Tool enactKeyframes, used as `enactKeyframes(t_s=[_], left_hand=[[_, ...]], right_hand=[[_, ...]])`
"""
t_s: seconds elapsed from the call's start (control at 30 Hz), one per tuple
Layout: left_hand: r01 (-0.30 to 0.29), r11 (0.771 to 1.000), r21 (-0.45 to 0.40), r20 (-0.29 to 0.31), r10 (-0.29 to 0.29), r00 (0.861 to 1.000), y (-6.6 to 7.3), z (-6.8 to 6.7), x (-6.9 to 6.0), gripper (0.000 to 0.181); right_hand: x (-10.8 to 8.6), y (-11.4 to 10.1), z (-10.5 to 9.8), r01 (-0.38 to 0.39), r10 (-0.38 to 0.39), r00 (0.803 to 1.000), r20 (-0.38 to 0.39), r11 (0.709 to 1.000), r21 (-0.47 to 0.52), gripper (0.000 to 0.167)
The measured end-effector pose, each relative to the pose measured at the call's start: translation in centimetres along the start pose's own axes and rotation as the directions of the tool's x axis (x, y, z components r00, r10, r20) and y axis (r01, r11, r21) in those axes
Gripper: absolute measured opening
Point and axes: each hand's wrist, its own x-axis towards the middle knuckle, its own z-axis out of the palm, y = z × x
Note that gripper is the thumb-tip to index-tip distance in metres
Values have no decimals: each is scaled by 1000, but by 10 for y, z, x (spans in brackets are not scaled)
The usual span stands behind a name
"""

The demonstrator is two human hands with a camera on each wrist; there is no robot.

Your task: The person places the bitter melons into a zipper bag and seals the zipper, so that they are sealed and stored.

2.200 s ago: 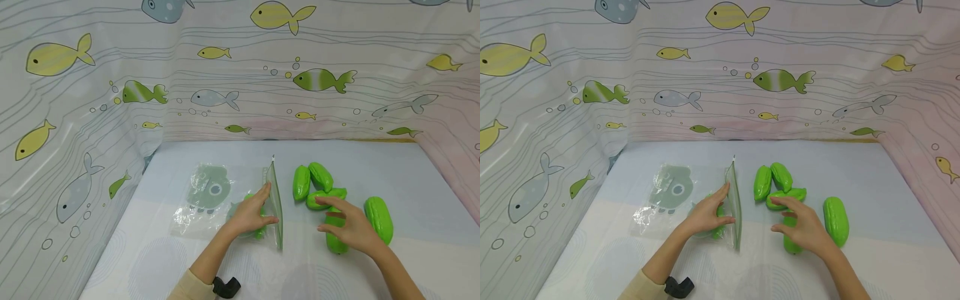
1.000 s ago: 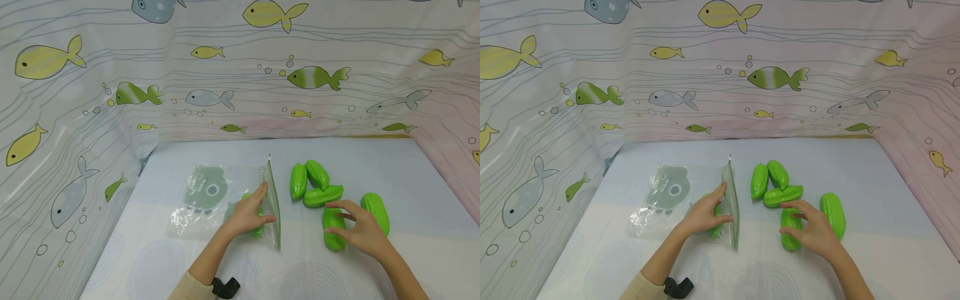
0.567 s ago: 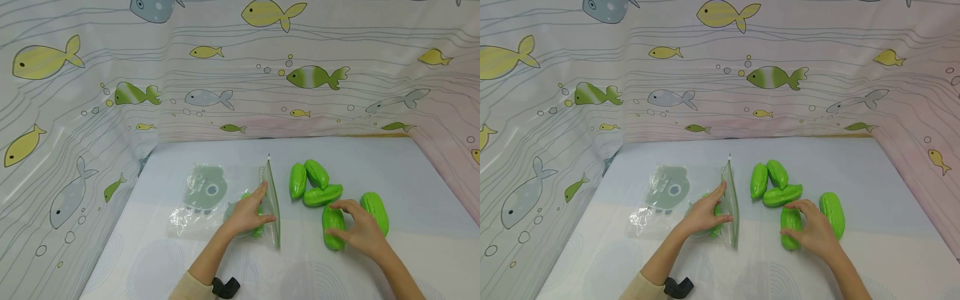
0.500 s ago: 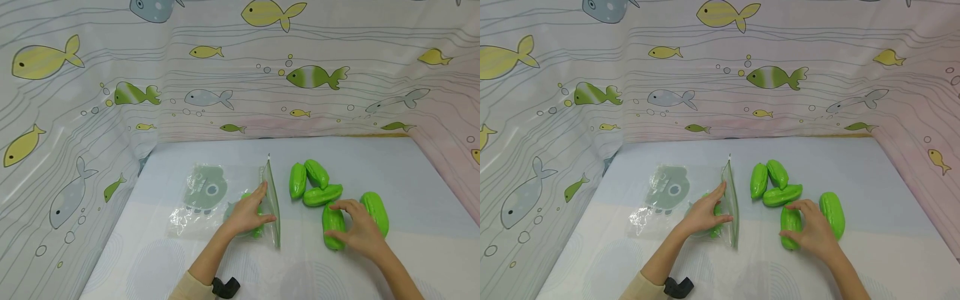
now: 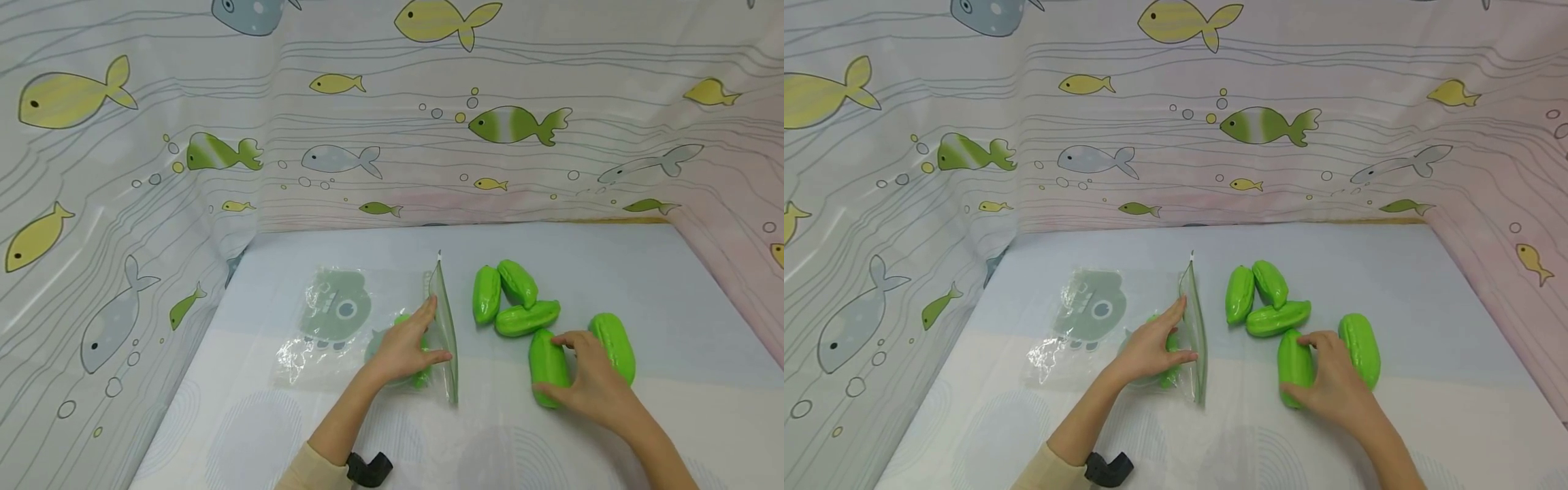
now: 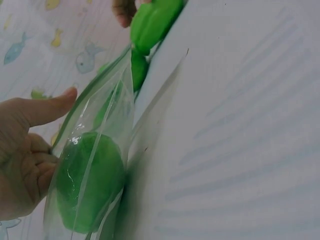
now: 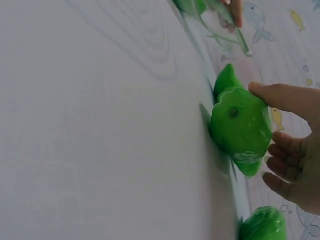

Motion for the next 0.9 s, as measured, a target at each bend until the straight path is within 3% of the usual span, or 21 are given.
enactKeyframes(t_s=[0.13, 0.27, 0.43, 0.63, 0.9], left_hand=[[0, 1000, 2, -2, 0, 1000, 1, -1, 0, 100], [0, 1000, 4, 1, 0, 1000, 1, -1, 0, 100], [0, 1000, -4, 5, 0, 1000, 1, -2, 0, 100], [4, 1000, -11, 7, -4, 1000, 3, -3, 0, 100], [10, 1000, -13, 10, -10, 1000, 4, -3, -1, 100]], right_hand=[[-1, -2, -7, -77, 78, 995, 65, 997, -9, 80], [-1, -4, -9, -157, 153, 977, 150, 988, 12, 81], [0, -6, -13, -248, 243, 942, 234, 969, -8, 82], [1, -9, -19, -347, 350, 895, 277, 936, -64, 81], [-1, -8, -22, -349, 355, 909, 220, 935, -63, 73]])
